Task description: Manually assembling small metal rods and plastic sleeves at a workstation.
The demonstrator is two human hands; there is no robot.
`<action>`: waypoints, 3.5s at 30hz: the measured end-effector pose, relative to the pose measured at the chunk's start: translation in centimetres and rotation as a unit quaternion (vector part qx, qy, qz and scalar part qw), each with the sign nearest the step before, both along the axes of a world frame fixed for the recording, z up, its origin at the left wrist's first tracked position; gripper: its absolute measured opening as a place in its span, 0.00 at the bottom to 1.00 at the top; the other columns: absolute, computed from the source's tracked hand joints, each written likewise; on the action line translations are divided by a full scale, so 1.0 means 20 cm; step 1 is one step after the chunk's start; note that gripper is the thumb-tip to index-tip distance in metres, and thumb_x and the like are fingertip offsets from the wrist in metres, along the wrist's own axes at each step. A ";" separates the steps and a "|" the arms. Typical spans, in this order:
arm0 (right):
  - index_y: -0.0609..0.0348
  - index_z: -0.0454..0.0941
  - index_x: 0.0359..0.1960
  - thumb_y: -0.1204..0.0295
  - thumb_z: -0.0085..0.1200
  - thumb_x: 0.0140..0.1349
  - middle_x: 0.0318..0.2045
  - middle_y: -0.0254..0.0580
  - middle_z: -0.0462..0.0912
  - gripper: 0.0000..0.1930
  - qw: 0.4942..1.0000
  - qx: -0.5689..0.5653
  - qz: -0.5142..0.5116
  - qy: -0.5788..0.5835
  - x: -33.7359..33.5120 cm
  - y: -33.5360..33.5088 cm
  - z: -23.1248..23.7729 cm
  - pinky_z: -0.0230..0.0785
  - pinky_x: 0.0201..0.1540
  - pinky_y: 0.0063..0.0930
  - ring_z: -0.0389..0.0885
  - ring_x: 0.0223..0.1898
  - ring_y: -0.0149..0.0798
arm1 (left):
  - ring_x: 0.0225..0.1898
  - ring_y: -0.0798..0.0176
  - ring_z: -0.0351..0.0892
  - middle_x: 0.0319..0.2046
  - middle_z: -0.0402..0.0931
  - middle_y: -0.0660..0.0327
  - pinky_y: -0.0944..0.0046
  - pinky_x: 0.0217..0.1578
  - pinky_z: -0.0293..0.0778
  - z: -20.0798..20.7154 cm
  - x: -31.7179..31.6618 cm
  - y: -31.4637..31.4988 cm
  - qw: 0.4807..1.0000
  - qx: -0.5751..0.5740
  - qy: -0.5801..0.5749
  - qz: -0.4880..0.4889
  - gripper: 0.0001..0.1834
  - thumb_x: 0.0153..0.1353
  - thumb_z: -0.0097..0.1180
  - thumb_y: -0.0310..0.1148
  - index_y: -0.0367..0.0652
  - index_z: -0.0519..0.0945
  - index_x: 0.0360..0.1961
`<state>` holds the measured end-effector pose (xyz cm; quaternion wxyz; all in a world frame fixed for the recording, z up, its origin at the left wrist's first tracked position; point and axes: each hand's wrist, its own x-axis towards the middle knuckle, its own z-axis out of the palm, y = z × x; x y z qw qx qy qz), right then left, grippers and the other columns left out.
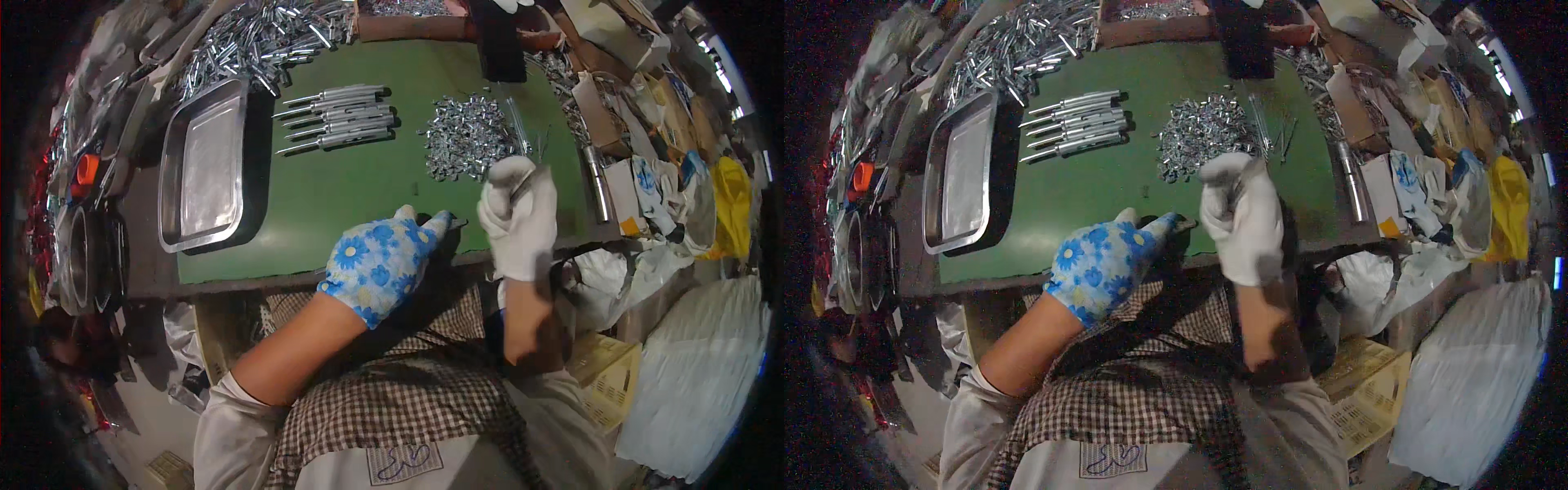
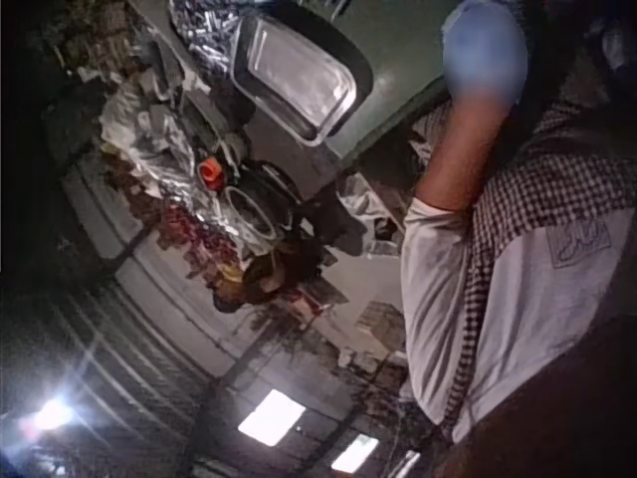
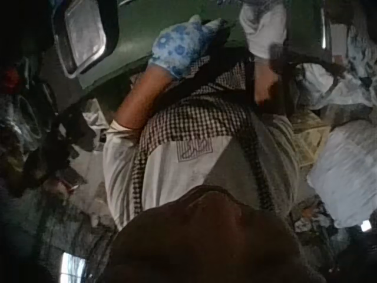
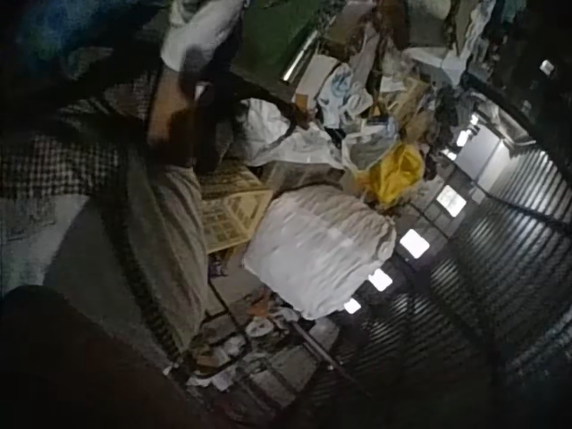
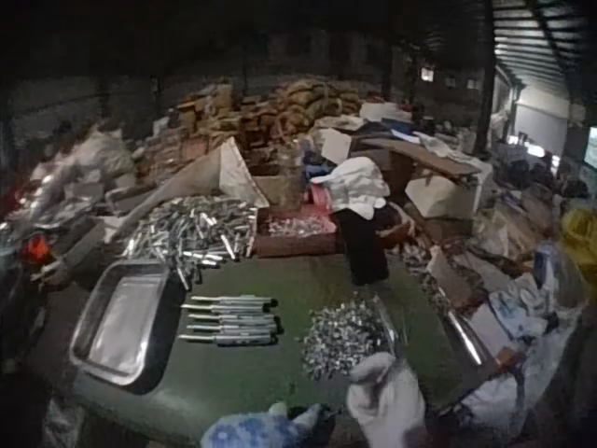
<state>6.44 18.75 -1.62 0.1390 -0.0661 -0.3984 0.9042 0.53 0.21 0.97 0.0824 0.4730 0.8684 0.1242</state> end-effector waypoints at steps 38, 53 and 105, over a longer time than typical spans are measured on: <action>0.56 0.63 0.15 0.55 0.36 0.67 0.11 0.30 0.56 0.24 0.989 -0.035 -0.136 0.054 -0.10 -0.15 -0.11 0.42 0.18 0.25 0.52 0.13 0.28 | 0.33 0.50 0.82 0.37 0.77 0.51 0.53 0.32 0.78 -0.07 -0.03 0.13 0.998 -0.034 0.040 -0.024 0.12 0.62 0.46 0.31 0.37 0.73 0.44; 0.54 0.61 0.19 0.55 0.37 0.71 0.12 0.27 0.51 0.23 0.993 -0.047 -0.097 0.053 -0.12 -0.15 -0.09 0.43 0.14 0.22 0.50 0.11 0.25 | 0.32 0.52 0.78 0.33 0.77 0.58 0.54 0.30 0.71 0.01 0.15 -0.90 0.989 0.000 0.088 0.121 0.24 0.45 0.68 0.34 0.46 0.76 0.46; 0.62 0.74 0.43 0.75 0.51 0.64 0.32 0.35 0.79 0.08 0.880 0.452 0.025 -0.145 0.07 -0.26 0.01 0.68 0.38 0.19 0.75 0.33 0.25 | 0.33 0.49 0.77 0.32 0.73 0.56 0.54 0.33 0.73 -0.05 -0.11 -0.26 0.989 0.119 -0.083 0.037 0.25 0.52 0.58 0.35 0.54 0.76 0.54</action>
